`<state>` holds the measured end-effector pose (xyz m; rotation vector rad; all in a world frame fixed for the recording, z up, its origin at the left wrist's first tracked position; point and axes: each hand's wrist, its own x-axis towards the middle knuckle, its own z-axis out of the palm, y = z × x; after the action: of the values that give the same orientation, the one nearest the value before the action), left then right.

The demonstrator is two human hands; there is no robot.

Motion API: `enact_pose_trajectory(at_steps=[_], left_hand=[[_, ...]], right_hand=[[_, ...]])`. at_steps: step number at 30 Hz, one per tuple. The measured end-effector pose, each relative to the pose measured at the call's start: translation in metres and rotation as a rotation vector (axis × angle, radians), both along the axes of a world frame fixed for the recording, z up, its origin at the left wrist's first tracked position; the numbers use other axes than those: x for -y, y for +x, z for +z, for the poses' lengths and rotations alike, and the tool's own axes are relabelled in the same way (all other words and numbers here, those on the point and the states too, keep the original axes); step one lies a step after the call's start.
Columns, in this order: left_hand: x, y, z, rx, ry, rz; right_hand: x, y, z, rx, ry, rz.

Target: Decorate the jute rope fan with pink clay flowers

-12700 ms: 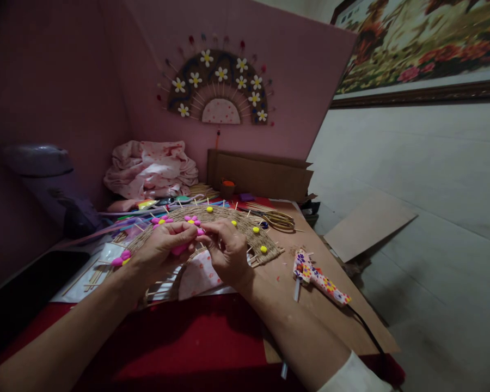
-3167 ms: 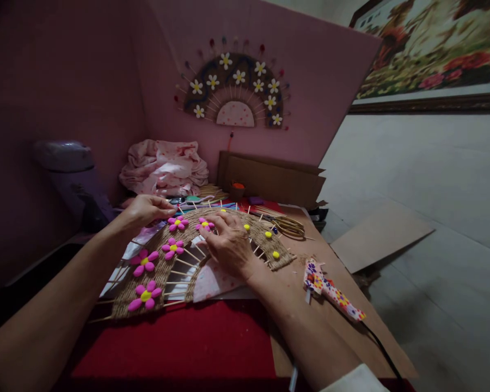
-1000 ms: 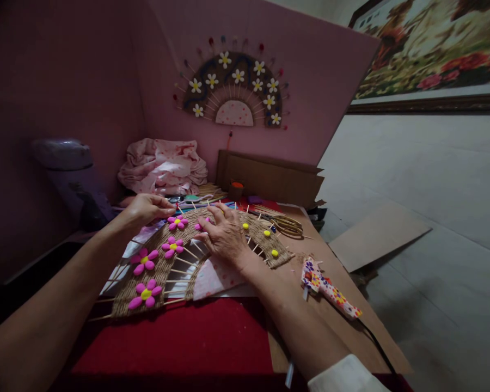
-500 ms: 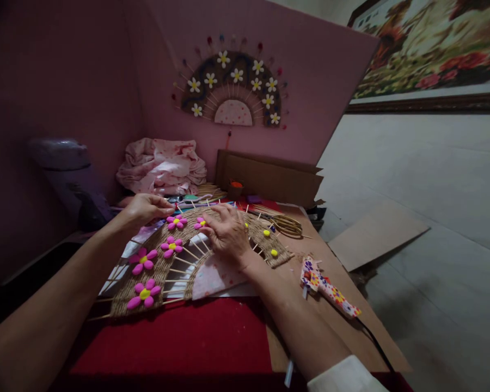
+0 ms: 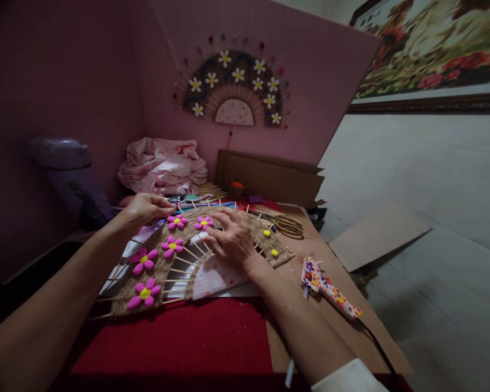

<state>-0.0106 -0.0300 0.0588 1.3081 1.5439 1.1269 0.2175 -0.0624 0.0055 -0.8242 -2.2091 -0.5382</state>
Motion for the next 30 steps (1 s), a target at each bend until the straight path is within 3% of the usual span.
enact_pose_trajectory(at_steps=[22, 30], left_hand=[[-0.003, -0.001, -0.002, 0.013, 0.009, -0.002], [-0.003, -0.003, -0.003, -0.002, 0.023, -0.015]], right_hand=[[0.005, -0.009, 0.002, 0.097, 0.078, -0.054], [0.006, -0.016, 0.003, 0.181, 0.035, -0.060]])
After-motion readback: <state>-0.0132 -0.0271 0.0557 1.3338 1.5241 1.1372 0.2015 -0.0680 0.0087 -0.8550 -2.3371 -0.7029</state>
